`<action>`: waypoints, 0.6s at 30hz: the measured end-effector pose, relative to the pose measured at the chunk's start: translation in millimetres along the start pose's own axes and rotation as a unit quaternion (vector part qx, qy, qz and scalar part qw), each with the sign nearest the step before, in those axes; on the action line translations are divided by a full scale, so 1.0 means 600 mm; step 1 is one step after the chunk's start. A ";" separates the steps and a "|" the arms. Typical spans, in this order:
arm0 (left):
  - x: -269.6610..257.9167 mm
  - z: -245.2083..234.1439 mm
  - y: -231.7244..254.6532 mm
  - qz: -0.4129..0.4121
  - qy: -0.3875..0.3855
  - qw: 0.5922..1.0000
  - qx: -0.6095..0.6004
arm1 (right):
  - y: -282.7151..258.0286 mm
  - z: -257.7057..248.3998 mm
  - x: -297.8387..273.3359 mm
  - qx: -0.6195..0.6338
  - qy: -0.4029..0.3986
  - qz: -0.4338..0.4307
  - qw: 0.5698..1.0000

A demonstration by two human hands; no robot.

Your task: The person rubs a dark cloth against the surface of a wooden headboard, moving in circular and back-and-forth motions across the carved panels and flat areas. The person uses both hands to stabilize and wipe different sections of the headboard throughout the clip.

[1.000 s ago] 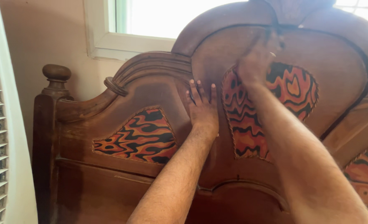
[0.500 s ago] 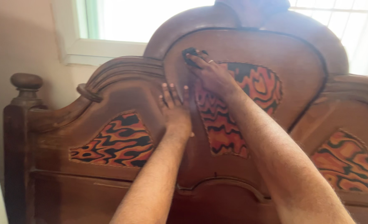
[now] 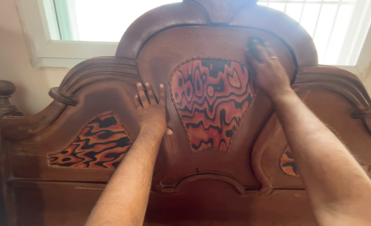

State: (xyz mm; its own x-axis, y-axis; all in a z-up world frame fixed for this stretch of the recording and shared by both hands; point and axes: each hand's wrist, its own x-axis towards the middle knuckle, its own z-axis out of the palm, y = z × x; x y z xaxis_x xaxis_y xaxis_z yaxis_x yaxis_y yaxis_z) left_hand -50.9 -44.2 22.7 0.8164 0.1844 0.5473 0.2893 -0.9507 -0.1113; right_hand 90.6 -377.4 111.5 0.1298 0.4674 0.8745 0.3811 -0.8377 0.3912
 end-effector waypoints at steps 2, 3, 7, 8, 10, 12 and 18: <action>0.001 -0.002 0.001 -0.002 -0.003 1.000 0.007 | 0.020 0.000 -0.023 0.007 -0.006 0.058 0.998; 0.001 -0.002 0.002 -0.004 -0.007 1.000 0.012 | 0.025 -0.004 -0.038 0.030 -0.003 0.095 0.995; 0.000 -0.004 0.005 -0.004 -0.008 1.000 0.018 | -0.005 -0.011 -0.074 0.106 0.046 0.156 0.981; 0.000 -0.005 0.006 -0.004 -0.010 1.000 0.020 | -0.021 -0.014 -0.072 0.131 0.057 0.162 0.976; 0.000 -0.006 0.005 -0.005 -0.015 1.000 0.024 | -0.059 -0.017 -0.065 0.181 0.079 0.173 0.965; 0.000 -0.005 0.007 -0.009 -0.015 1.000 0.021 | -0.085 -0.017 -0.047 0.242 0.091 0.140 0.956; -0.001 -0.005 0.010 -0.013 -0.023 0.999 0.022 | -0.037 -0.019 -0.013 0.076 -0.050 0.049 0.995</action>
State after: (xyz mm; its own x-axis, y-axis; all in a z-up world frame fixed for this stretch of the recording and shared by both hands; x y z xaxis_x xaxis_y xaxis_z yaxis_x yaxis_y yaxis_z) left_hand -51.3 -50.6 23.9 0.8308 0.2205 0.5110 0.3306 -0.9342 -0.1344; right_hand 70.9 -365.5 99.3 0.2601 0.4172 0.8708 0.4943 -0.8322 0.2511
